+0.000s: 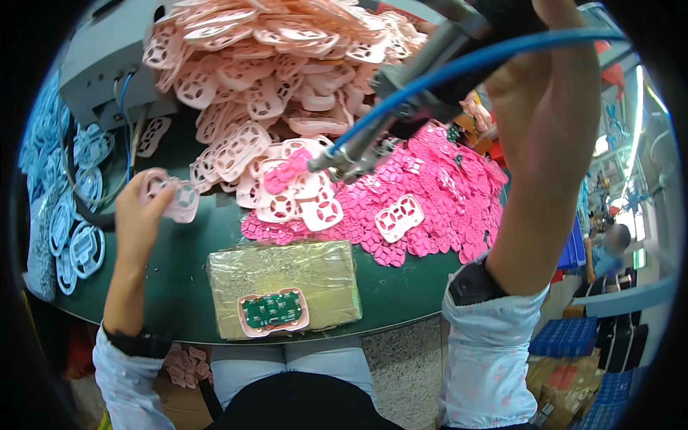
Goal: Assemble electronic toys by inserting circuit boards into plastic housings and securing them with a pneumatic screwdriver.
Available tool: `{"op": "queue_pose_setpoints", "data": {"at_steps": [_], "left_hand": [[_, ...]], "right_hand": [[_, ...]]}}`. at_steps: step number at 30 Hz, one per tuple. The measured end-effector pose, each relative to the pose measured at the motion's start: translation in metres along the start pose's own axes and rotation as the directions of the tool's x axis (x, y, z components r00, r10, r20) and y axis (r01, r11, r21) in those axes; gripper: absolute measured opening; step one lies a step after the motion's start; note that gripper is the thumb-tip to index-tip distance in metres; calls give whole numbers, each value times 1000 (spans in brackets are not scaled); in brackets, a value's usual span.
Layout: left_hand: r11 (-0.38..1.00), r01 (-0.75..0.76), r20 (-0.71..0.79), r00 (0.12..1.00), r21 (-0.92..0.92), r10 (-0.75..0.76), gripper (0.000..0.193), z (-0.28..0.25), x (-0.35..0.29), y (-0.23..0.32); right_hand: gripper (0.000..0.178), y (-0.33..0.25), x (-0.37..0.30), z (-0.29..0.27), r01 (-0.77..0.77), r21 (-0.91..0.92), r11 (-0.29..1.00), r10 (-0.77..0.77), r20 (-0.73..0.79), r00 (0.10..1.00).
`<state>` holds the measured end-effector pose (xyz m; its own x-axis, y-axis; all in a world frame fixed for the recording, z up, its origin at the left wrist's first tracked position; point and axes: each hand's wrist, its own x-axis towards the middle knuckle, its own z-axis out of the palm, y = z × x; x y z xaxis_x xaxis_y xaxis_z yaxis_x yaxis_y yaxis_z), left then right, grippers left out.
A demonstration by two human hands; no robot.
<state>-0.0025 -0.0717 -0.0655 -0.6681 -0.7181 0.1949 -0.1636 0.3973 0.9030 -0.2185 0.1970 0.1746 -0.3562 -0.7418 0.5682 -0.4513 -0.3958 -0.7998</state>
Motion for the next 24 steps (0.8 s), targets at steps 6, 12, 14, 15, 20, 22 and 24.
{"op": "queue_pose_setpoints", "data": {"at_steps": [6, 12, 14, 15, 20, 22, 24], "left_hand": [[760, 408, 122, 906, -506, -405, 19, -47, -56, 30], [601, 512, 354, 859, -614, -371, 23, -21, -76, 45], [561, 506, 352, 861, -655, -366, 26, -14, -85, 50], [563, 504, 352, 863, -655, -363, 26, -12, -87, 53], [484, 571, 449, 821, -663, -352, 26, -4, -98, 63], [428, 605, 507, 796, -671, -330, 27, -1, -101, 63], [384, 623, 509, 780, -681, -363, 28, 0, -107, 66]], "right_hand": [[15, 55, -157, 17, -437, -819, 372, 409, -278, 869], [43, 92, -231, 31, -406, -909, 93, 410, -337, 848], [46, 97, -230, 36, -416, -906, 77, 369, -362, 856], [48, 98, -231, 36, -429, -902, 57, 331, -388, 860], [40, 111, -250, 16, -550, -802, 232, 435, -420, 796], [25, 108, -253, 8, -534, -763, 364, 372, -406, 834], [13, 101, -240, 7, -570, -739, 359, 336, -467, 818]]}}
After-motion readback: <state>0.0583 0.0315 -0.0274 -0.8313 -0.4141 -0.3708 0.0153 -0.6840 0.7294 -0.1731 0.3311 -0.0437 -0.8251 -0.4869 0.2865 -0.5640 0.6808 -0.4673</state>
